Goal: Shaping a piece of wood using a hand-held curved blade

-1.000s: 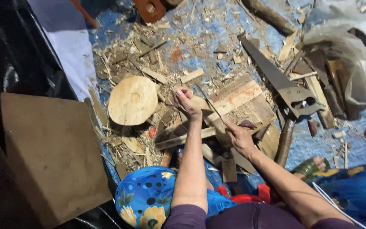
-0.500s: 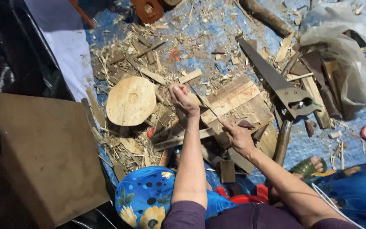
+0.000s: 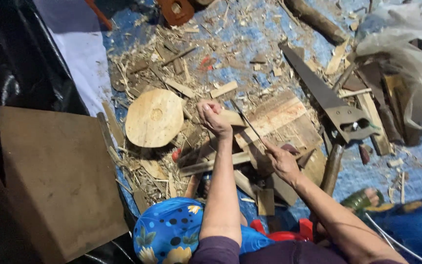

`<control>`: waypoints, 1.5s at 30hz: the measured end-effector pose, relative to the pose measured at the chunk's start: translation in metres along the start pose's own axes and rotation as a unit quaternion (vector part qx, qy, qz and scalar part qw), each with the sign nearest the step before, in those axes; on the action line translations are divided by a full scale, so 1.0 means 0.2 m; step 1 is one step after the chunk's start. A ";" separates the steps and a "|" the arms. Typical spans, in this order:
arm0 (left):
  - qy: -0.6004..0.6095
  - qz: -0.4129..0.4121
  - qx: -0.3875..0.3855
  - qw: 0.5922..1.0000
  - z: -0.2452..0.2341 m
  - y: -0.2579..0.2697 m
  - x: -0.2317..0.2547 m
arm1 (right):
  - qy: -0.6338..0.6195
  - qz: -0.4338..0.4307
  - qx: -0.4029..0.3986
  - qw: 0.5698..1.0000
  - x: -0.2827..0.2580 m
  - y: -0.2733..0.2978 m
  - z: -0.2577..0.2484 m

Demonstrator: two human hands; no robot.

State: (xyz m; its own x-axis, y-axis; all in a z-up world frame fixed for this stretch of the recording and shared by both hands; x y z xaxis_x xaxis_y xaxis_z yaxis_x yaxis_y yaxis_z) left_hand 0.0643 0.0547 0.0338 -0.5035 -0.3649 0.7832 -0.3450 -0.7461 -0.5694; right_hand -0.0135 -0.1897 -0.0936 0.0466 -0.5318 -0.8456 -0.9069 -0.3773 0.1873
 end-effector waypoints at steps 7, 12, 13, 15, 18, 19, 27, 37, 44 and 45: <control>0.009 0.007 -0.007 1.000 -0.02 0.01 0.06 | 0.100 -0.023 0.009 0.995 0.01 0.03 0.04; -0.068 0.040 -0.011 0.997 0.01 -0.01 0.01 | 0.117 0.002 -0.006 0.993 0.13 -0.06 0.09; -0.177 0.143 0.004 0.974 0.01 -0.01 0.01 | 0.125 -0.019 -0.001 0.992 0.01 -0.04 0.06; -0.286 0.233 0.014 0.929 0.02 0.04 0.08 | 0.137 -0.029 -0.003 0.990 -0.05 0.00 0.05; 0.050 0.030 0.008 0.998 0.02 -0.02 0.08 | 0.147 -0.013 -0.008 0.989 0.04 -0.06 0.05; 0.006 0.018 -0.008 1.000 0.04 -0.02 0.03 | 0.136 0.005 -0.014 0.991 0.07 -0.08 0.04; -0.296 0.339 0.019 0.893 0.03 0.12 0.07 | 0.107 -0.042 0.015 0.993 -0.10 0.02 0.02; -0.066 -0.004 -0.062 0.996 0.07 -0.02 0.17 | 0.098 -0.010 0.003 0.995 -0.03 -0.06 0.03; -0.034 0.041 -0.043 0.998 0.03 0.03 0.10 | 0.112 0.036 -0.028 0.993 0.26 -0.03 0.09; -0.035 0.044 -0.041 0.998 0.05 0.00 0.04 | 0.112 0.031 -0.028 0.993 0.21 -0.10 0.08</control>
State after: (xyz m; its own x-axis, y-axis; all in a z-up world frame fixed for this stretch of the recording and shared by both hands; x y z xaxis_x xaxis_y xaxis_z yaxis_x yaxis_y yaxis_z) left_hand 0.0683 0.0472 0.0427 -0.4799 -0.4674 0.7424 -0.3662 -0.6622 -0.6537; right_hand -0.0008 -0.1933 -0.1414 0.0879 -0.7080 -0.7007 -0.8861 -0.3769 0.2697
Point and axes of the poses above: each hand's wrist, its own y-axis away from the middle knuckle, its own z-axis out of the palm, x = y × z, the point moved 7 cm from there along -y, towards the middle knuckle, and after that the axes turned 2 degrees about z, right-handed, at the moved point
